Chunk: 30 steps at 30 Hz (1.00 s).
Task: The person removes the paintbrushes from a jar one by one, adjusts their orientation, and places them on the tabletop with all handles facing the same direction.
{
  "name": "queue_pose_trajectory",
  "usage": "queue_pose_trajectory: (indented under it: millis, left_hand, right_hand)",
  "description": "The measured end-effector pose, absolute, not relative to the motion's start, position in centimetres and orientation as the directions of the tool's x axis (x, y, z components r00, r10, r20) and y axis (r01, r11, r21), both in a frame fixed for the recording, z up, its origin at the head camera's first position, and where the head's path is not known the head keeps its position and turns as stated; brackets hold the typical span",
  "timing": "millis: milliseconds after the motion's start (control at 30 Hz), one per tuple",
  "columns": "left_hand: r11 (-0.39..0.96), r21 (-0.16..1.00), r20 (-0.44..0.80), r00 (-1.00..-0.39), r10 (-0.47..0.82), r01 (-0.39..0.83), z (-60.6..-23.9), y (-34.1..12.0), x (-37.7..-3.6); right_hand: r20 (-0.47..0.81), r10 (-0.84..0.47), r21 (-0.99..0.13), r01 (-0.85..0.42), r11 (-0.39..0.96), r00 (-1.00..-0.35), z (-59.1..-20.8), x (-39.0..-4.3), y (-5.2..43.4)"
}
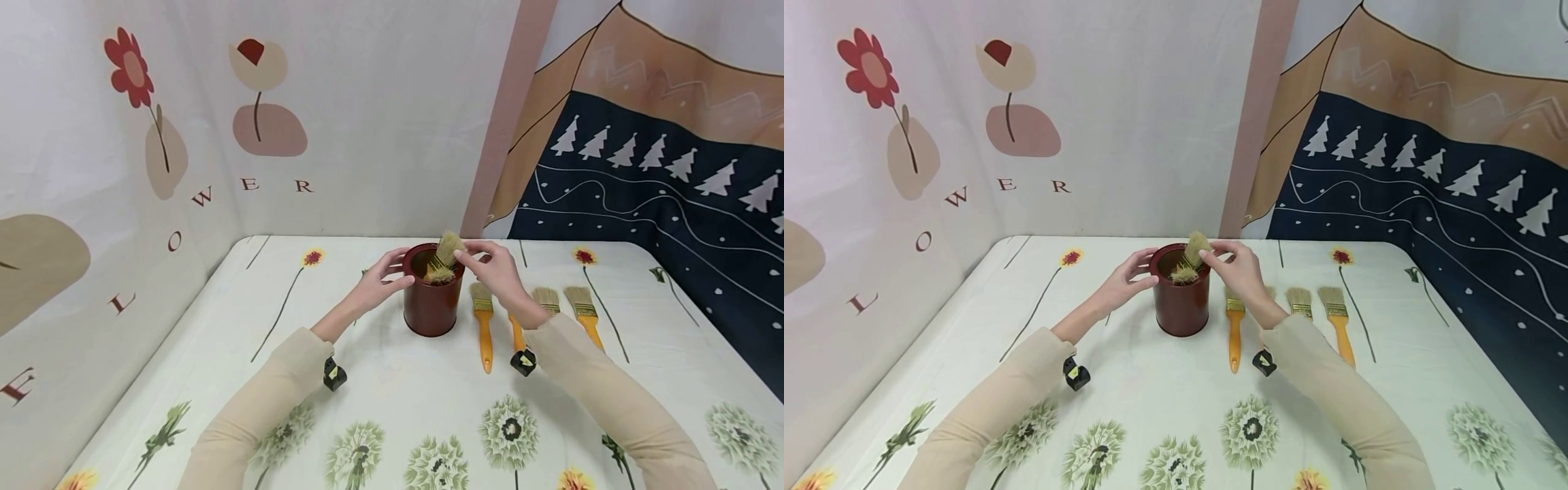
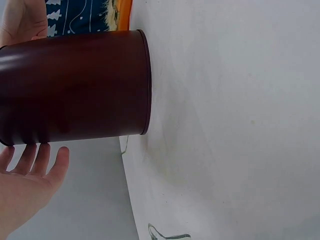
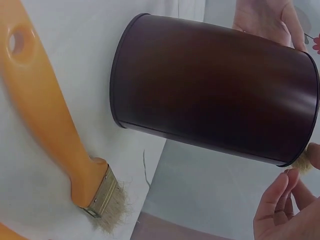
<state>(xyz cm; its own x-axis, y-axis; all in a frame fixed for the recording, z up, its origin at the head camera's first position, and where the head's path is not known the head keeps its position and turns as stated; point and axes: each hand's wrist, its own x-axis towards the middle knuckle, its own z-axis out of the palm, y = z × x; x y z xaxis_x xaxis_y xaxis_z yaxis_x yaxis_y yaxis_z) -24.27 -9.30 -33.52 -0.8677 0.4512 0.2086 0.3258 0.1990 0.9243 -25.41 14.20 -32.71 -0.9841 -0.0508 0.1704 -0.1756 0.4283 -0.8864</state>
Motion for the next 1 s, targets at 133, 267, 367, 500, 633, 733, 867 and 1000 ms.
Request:
queue_pose_trajectory:
  millis: [133, 267, 367, 500, 633, 733, 867, 1000]
  left_hand:
    - [0.189, 0.924, 0.22, -0.865, 0.451, 0.333, -34.2, -9.4, -24.8]
    - [0.189, 0.919, 0.236, -0.866, 0.441, 0.347, -35.7, -9.6, -25.9]
    - [0.194, 0.921, 0.227, -0.87, 0.437, 0.338, -35.4, -9.5, -25.7]
    - [0.196, 0.925, 0.212, -0.87, 0.445, 0.325, -33.9, -9.4, -24.5]
    - [0.207, 0.924, 0.202, -0.871, 0.448, 0.321, -33.5, -9.4, -24.1]
    - [0.212, 0.924, 0.198, -0.872, 0.448, 0.319, -33.5, -9.4, -24.0]
    - [0.21, 0.924, 0.199, -0.873, 0.446, 0.318, -33.5, -9.4, -24.0]
    - [0.211, 0.925, 0.198, -0.874, 0.444, 0.316, -33.5, -9.4, -24.0]
  right_hand:
    - [0.199, -0.033, -0.883, -0.193, 0.429, -0.979, -32.7, -25.4, 14.1]
    - [0.217, -0.015, -0.88, -0.202, 0.43, -0.976, -32.7, -25.4, 13.9]
    - [0.218, 0.002, -0.88, -0.196, 0.433, -0.976, -32.6, -25.5, 13.7]
    - [0.217, 0.018, -0.885, -0.189, 0.426, -0.976, -32.5, -25.4, 13.6]
    - [0.214, 0.027, -0.903, -0.188, 0.387, -0.976, -32.4, -25.3, 13.7]
    - [0.22, 0.027, -0.914, -0.196, 0.354, -0.975, -32.3, -25.2, 13.7]
    - [0.248, 0.011, -0.921, -0.232, 0.313, -0.969, -32.3, -25.3, 13.7]
    - [0.282, -0.011, -0.922, -0.274, 0.274, -0.959, -32.2, -25.3, 13.8]
